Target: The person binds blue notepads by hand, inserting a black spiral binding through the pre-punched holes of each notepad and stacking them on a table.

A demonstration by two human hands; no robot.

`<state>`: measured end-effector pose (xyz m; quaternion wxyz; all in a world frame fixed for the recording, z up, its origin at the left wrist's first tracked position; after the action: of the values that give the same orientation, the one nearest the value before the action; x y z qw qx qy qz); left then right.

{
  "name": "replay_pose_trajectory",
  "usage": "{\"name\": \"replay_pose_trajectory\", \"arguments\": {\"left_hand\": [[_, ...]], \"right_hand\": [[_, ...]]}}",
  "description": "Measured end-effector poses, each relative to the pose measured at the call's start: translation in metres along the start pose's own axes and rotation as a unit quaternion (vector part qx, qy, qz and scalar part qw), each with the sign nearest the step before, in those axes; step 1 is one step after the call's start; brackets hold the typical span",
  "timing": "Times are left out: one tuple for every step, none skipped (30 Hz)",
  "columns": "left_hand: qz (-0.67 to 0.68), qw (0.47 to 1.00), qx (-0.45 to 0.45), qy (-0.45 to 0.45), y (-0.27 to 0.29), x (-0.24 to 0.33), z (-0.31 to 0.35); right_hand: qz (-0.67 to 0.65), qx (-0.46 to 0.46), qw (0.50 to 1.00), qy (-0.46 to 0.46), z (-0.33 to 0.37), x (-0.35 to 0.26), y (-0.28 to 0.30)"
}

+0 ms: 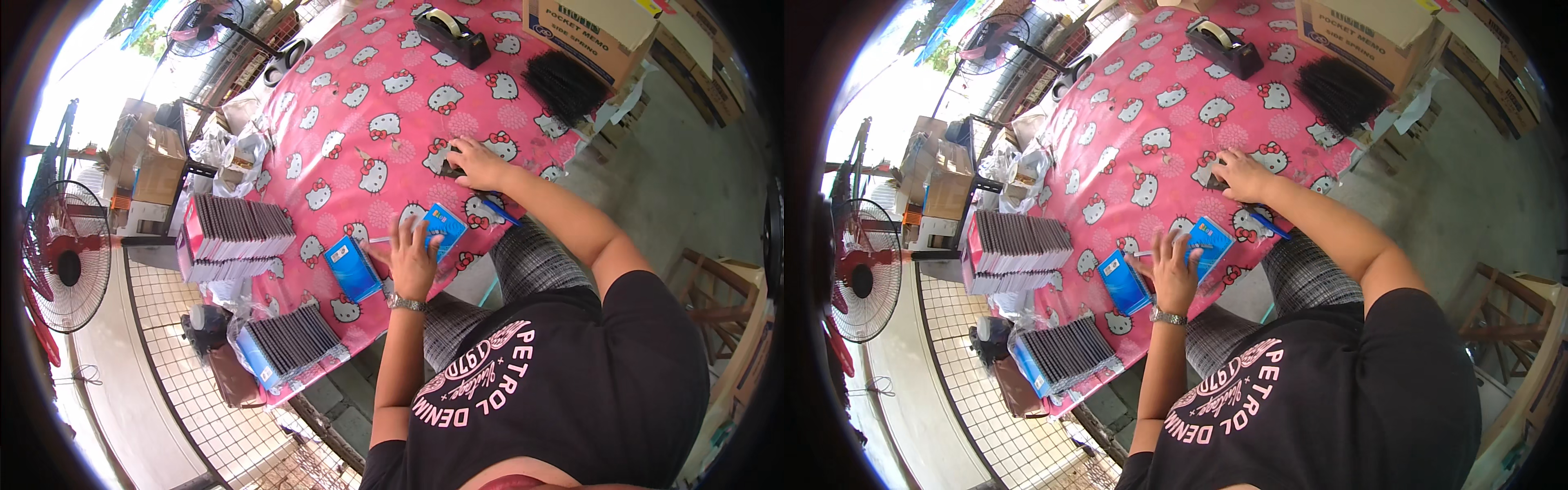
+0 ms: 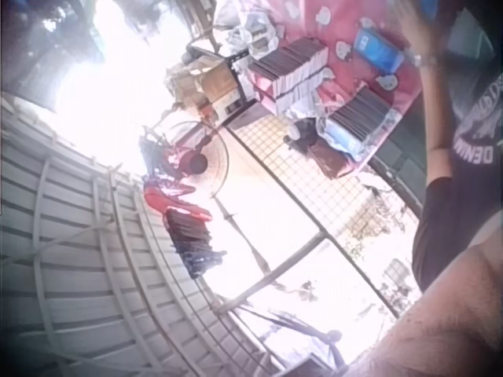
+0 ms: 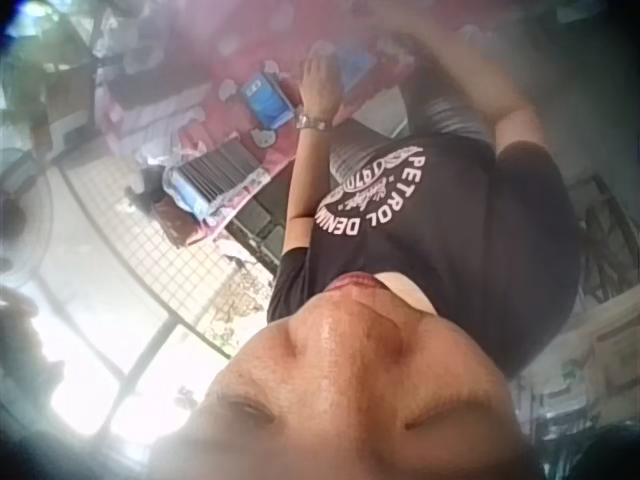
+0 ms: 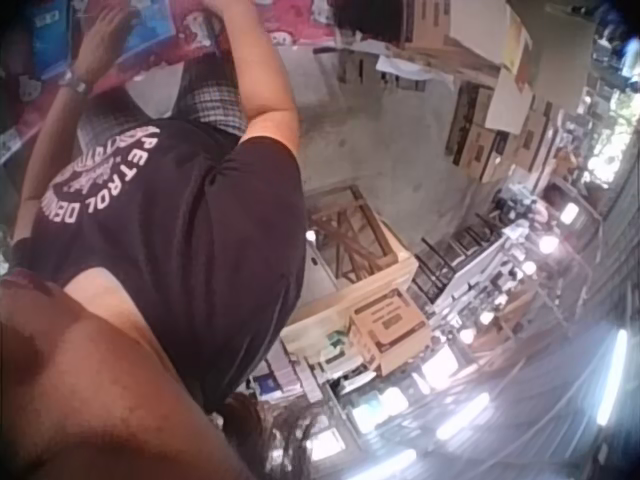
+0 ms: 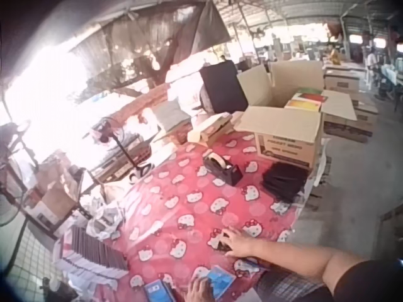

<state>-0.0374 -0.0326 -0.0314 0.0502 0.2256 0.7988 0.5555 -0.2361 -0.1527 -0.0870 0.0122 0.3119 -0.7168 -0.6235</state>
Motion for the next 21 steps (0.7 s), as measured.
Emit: {"name": "replay_pose_trajectory", "arguments": {"left_hand": [[-0.039, 0.999, 0.021, 0.022, 0.011, 0.002, 0.000], [-0.040, 0.998, 0.023, 0.037, 0.011, -0.002, 0.000], [-0.039, 0.998, 0.027, 0.050, 0.012, -0.003, -0.001], [-0.004, 0.998, 0.013, 0.061, 0.009, -0.013, 0.002], [0.030, 0.997, -0.002, 0.072, 0.005, -0.020, 0.007], [0.038, 0.997, 0.004, 0.068, 0.005, -0.019, 0.005], [0.049, 0.996, 0.000, 0.069, 0.003, -0.018, 0.005], [0.060, 0.996, -0.005, 0.070, 0.000, -0.018, 0.007], [0.070, 0.995, -0.010, 0.074, 0.000, -0.018, 0.008], [0.073, 0.994, -0.008, 0.075, 0.000, -0.019, 0.008], [0.076, 0.994, -0.007, 0.076, 0.000, -0.020, 0.008], [0.080, 0.994, -0.005, 0.076, 0.000, -0.019, 0.007], [0.079, 0.994, -0.006, 0.074, 0.001, -0.017, 0.007], [0.078, 0.994, -0.007, 0.072, 0.001, -0.016, 0.007], [0.077, 0.995, -0.006, 0.068, 0.003, -0.015, 0.006], [0.084, 0.994, -0.006, 0.067, 0.003, -0.015, 0.003], [0.091, 0.994, -0.005, 0.066, 0.003, -0.016, -0.001], [0.097, 0.993, -0.007, 0.068, 0.002, -0.017, -0.001], [0.097, 0.993, -0.008, 0.072, 0.002, -0.017, 0.000], [0.096, 0.992, -0.010, 0.075, 0.001, -0.016, 0.002], [0.096, 0.992, -0.010, 0.077, 0.002, -0.016, 0.001]], "right_hand": [[-0.069, -0.034, 0.997, 0.013, -0.005, -0.007, 0.010], [-0.138, -0.068, 0.988, 0.025, -0.009, -0.015, 0.021], [-0.331, -0.165, 0.929, 0.015, -0.007, -0.026, 0.026], [-0.511, -0.256, 0.821, 0.007, -0.003, -0.045, 0.030], [-0.663, -0.334, 0.670, -0.003, 0.002, -0.064, 0.031], [-0.612, -0.357, 0.705, 0.033, 0.005, -0.070, 0.027], [-0.536, -0.341, 0.772, 0.022, 0.003, -0.066, 0.026], [-0.455, -0.322, 0.831, 0.010, 0.001, -0.060, 0.026], [-0.369, -0.301, 0.879, -0.001, -0.001, -0.057, 0.025], [-0.567, -0.311, 0.762, -0.031, 0.003, -0.060, 0.029], [-0.551, -0.319, 0.771, -0.016, 0.004, -0.062, 0.028], [-0.534, -0.327, 0.780, -0.003, 0.004, -0.065, 0.030], [-0.516, -0.335, 0.788, 0.011, 0.005, -0.068, 0.033], [-0.369, -0.334, 0.867, -0.033, 0.001, -0.061, 0.030], [-0.507, -0.352, 0.787, -0.006, 0.001, -0.066, 0.028], [-0.631, -0.361, 0.686, 0.021, 0.001, -0.069, 0.026], [-0.738, -0.361, 0.568, 0.048, 0.001, -0.070, 0.028], [-0.640, -0.382, 0.665, 0.047, -0.001, -0.072, 0.028], [-0.595, -0.373, 0.712, 0.018, -0.002, -0.068, 0.022], [-0.546, -0.363, 0.755, -0.012, -0.003, -0.063, 0.016], [-0.494, -0.348, 0.795, -0.042, -0.006, -0.057, 0.011]]}}
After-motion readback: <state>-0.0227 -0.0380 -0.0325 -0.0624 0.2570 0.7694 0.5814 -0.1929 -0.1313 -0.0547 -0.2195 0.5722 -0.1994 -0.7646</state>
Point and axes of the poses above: each hand's wrist, its own z-axis away from the middle knuckle, its own y-axis out of the back of the hand, x = y × z, the point moved 5 cm from there along -z, towards the middle knuckle, and after that the axes turned 2 degrees about z, right-handed, at the moved point
